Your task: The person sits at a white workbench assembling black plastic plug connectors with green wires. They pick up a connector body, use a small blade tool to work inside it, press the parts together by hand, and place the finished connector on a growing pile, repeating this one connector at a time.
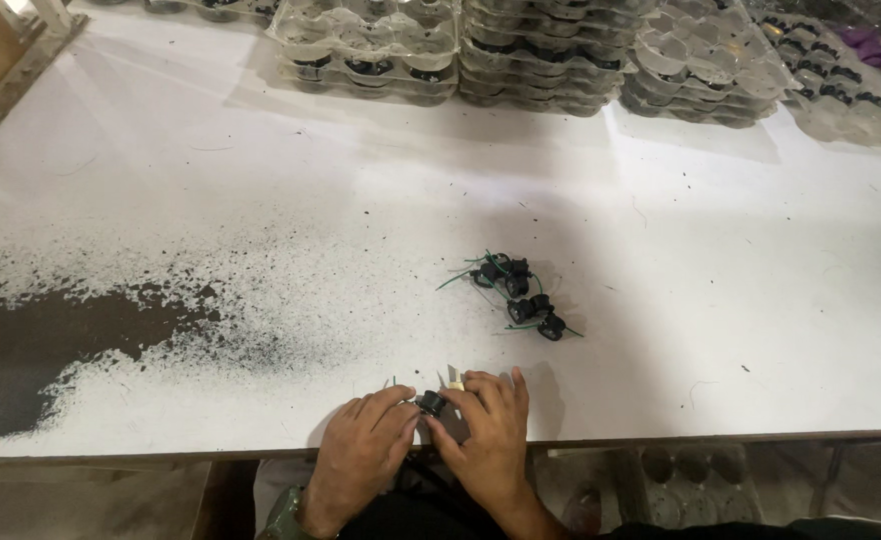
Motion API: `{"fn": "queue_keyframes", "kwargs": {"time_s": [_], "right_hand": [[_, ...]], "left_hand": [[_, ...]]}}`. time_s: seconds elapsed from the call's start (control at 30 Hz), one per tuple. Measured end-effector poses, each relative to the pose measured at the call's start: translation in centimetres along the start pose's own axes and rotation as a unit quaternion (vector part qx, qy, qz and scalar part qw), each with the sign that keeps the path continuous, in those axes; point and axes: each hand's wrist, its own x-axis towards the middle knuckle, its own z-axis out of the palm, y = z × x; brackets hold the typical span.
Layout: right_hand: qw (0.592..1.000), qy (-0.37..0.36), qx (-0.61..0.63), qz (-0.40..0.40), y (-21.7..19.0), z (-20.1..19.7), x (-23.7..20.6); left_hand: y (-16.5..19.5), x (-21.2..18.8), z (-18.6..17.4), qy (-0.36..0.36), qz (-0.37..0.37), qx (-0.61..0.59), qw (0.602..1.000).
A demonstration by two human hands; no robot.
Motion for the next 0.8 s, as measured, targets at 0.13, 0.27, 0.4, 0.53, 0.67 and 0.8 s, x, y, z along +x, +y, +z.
{"fn": "queue_keyframes", "kwargs": {"time_s": [0.13, 0.27, 0.4, 0.53, 0.67, 0.8], "right_hand": [[1.000, -0.024, 0.002, 0.010, 0.5, -0.1, 0.1], [1.000, -0.025, -0.005, 0.012, 0.8, -0.1, -0.2], [1.000, -0.002, 0.002, 0.002, 0.7, -0.1, -0.3], [1.000, -0.004, 0.009, 0.001, 0.7, -0.1, -0.2], [1.000, -0.011, 0.003, 0.000, 0.9, 0.1, 0.3], [1.000, -0.010, 0.010, 0.002, 1.2, 0.4, 0.4]], "left_hand": [[0.3, 0.5, 0.3, -0.003, -0.002, 0.000, 1.000], [0.5, 0.3, 0.5, 0.004, 0.003, 0.003, 1.000], [0.4, 0.2, 0.8, 0.011, 0.007, 0.007, 1.000], [0.1, 0.1, 0.9, 0.005, 0.001, 0.010, 1.000], [-0.4, 0.3, 1.3, 0.008, 0.000, 0.006, 1.000], [-1.2, 0.2, 1.8, -0.005, -0.011, 0.006, 1.000]]}}
